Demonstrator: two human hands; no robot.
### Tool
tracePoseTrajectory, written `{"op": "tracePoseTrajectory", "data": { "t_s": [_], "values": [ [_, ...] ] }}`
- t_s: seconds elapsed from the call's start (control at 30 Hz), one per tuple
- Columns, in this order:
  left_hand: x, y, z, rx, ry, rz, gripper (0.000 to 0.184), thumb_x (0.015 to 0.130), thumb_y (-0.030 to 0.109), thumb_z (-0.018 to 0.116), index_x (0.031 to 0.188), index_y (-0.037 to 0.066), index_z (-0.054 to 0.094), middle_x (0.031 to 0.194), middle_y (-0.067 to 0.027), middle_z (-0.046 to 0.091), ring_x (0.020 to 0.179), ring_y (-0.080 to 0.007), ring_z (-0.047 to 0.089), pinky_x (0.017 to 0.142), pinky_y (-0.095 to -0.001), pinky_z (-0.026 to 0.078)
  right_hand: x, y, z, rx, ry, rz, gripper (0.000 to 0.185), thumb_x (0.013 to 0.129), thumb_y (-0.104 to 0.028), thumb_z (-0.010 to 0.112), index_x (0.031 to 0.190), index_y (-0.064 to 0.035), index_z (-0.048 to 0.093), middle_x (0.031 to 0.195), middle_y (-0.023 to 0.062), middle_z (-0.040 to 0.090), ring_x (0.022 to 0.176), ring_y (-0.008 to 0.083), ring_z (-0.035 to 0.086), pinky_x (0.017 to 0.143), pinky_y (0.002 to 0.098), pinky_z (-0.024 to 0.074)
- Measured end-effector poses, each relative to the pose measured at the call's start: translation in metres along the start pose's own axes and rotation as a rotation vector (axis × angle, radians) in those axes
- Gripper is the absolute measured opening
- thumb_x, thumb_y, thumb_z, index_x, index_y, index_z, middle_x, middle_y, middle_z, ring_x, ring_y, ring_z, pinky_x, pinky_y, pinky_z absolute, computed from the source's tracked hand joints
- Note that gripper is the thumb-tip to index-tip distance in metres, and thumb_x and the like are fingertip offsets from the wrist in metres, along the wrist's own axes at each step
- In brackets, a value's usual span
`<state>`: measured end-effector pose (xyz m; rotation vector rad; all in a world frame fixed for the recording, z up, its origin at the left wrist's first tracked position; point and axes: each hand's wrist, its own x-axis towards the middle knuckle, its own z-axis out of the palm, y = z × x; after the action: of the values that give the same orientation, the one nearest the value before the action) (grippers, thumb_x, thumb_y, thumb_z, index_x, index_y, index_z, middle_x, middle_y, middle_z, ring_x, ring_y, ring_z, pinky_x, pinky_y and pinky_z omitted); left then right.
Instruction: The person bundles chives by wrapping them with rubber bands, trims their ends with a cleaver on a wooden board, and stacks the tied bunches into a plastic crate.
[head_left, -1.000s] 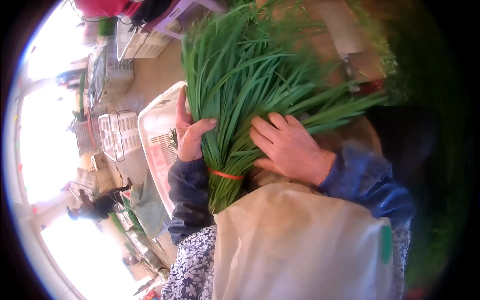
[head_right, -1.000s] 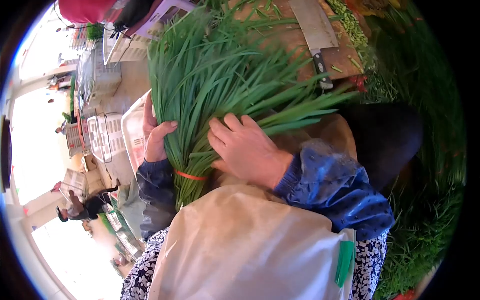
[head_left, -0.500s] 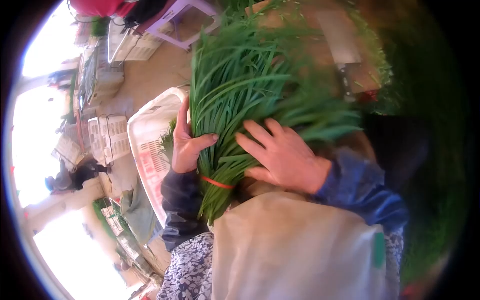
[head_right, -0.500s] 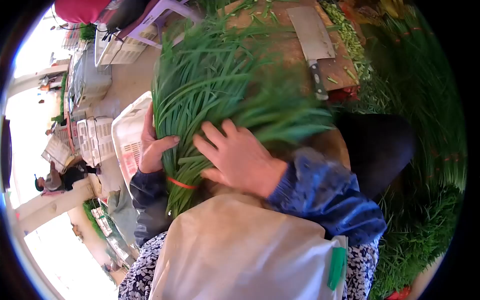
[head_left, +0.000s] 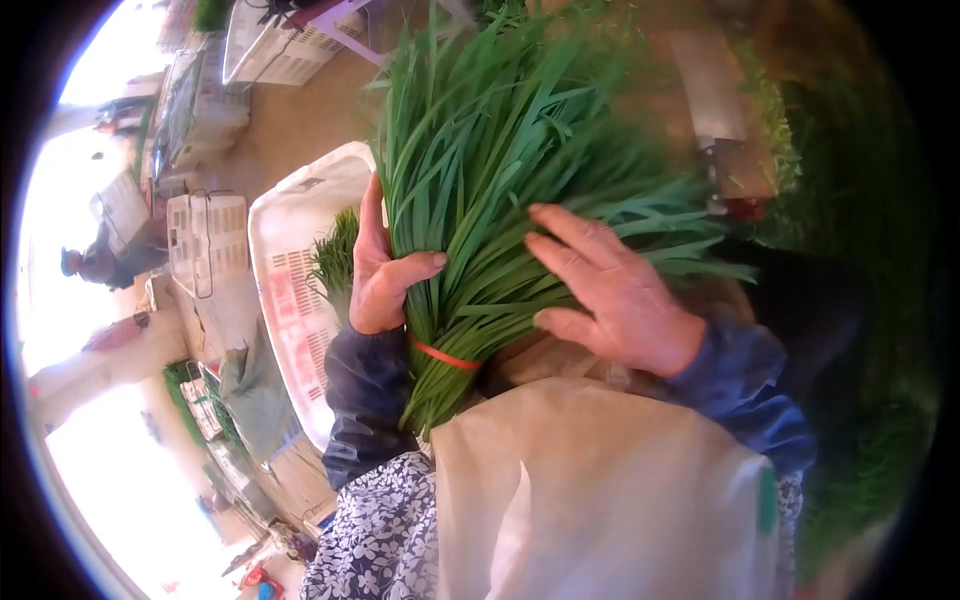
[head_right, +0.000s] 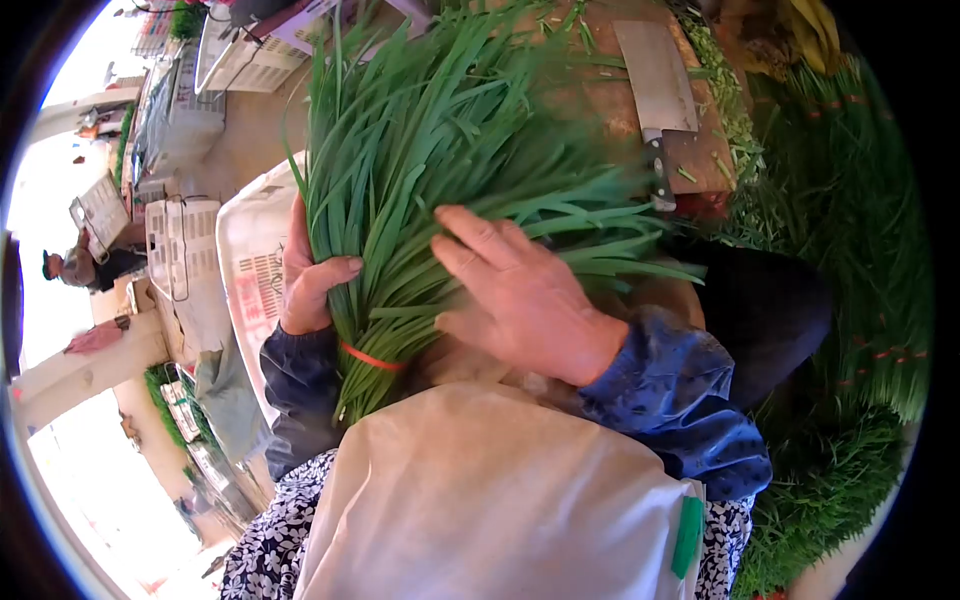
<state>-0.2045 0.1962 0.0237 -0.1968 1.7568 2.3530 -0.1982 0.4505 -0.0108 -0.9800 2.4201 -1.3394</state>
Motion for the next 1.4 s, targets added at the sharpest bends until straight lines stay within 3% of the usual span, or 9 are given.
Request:
{"op": "tracePoseTrajectory", "data": {
  "t_s": [0.23,0.53,0.6,0.67,0.8,1.03,1.2,1.3,1.4],
  "values": [
    [0.001,0.000,0.000,0.132,-0.014,0.011,0.103,0.065,-0.014,0.056,0.154,0.000,0.007,0.141,-0.0202,0.045,0.126,-0.0272,0.051,0.106,-0.0359,0.040,0.035,-0.005,-0.043,-0.145,0.400,-0.223,0.038,0.075,-0.006,0.074,0.109,0.0011,0.060,0.115,0.0181,0.061,0.107,0.0388,0.058,0.092,0.0444,0.0473],
    [-0.006,0.001,0.003,0.117,0.094,-0.004,0.104,0.060,-0.011,0.059,0.153,-0.002,0.013,0.144,-0.0197,0.042,0.132,-0.0278,0.045,0.107,-0.0362,0.040,0.008,0.014,0.002,-0.310,0.115,-0.064,0.052,0.075,-0.028,0.073,0.117,-0.0033,0.058,0.123,0.0153,0.054,0.104,0.0319,0.055,0.086,0.0451,0.0444],
    [-0.008,-0.008,-0.013,0.840,0.111,0.166,0.110,0.058,-0.005,0.071,0.153,-0.002,0.016,0.156,-0.0210,0.023,0.147,-0.0289,0.019,0.118,-0.0354,0.019,0.008,0.003,-0.007,-0.320,0.157,-0.081,0.056,0.071,-0.025,0.076,0.118,-0.0021,0.057,0.127,0.0176,0.053,0.105,0.0348,0.054,0.089,0.0455,0.0445],
    [-0.006,-0.013,-0.001,0.657,0.039,0.161,0.110,0.064,0.000,0.073,0.154,-0.002,0.009,0.160,-0.0202,0.014,0.150,-0.0271,0.006,0.119,-0.0333,0.008,0.020,-0.013,-0.027,-0.363,0.189,-0.225,0.060,0.067,-0.026,0.078,0.117,0.0002,0.058,0.133,0.0187,0.050,0.114,0.0397,0.050,0.090,0.0485,0.0446],
    [-0.013,0.006,0.023,0.214,-0.016,-0.071,0.102,0.074,-0.015,0.059,0.156,0.007,0.002,0.149,-0.0164,0.035,0.128,-0.0202,0.043,0.103,-0.0298,0.038,0.038,-0.017,-0.019,-0.332,0.071,-0.215,0.063,0.069,-0.031,0.077,0.119,0.0023,0.057,0.128,0.0188,0.052,0.118,0.0404,0.047,0.092,0.0504,0.0433],
    [-0.021,0.016,0.030,0.393,0.034,0.129,0.099,0.074,-0.011,0.063,0.156,0.006,0.009,0.146,-0.0176,0.041,0.129,-0.0232,0.046,0.108,-0.0333,0.035,0.012,0.007,-0.015,-0.281,0.061,-0.222,0.075,0.062,-0.031,0.081,0.122,0.0045,0.054,0.127,0.0208,0.050,0.110,0.0401,0.049,0.092,0.0481,0.0436],
    [-0.045,0.065,0.081,1.622,-0.235,0.395,0.094,0.074,0.009,0.073,0.152,0.003,0.022,0.148,-0.0232,0.037,0.130,-0.0340,0.046,0.108,-0.0364,0.037,0.023,-0.005,-0.033,-0.362,0.226,-0.332,0.056,0.070,-0.024,0.078,0.118,-0.0013,0.059,0.115,0.0183,0.058,0.103,0.0402,0.055,0.088,0.0483,0.0454],
    [-0.052,0.091,0.081,1.391,-0.441,0.547,0.096,0.070,0.021,0.079,0.150,0.002,0.028,0.146,-0.0227,0.040,0.127,-0.0337,0.048,0.104,-0.0404,0.040,0.020,-0.005,-0.036,-0.380,0.221,-0.334,0.053,0.071,-0.024,0.077,0.116,-0.0012,0.059,0.113,0.0184,0.058,0.101,0.0396,0.056,0.087,0.0478,0.0458],
    [-0.024,0.093,0.037,1.296,-0.179,0.681,0.104,0.066,0.034,0.083,0.148,0.001,0.028,0.146,-0.0225,0.039,0.128,-0.0361,0.046,0.104,-0.0444,0.040,0.017,-0.003,-0.032,-0.380,0.191,-0.304,0.050,0.072,-0.023,0.076,0.114,-0.0012,0.060,0.111,0.0185,0.059,0.100,0.0389,0.057,0.087,0.0474,0.0461]
  ]
}}
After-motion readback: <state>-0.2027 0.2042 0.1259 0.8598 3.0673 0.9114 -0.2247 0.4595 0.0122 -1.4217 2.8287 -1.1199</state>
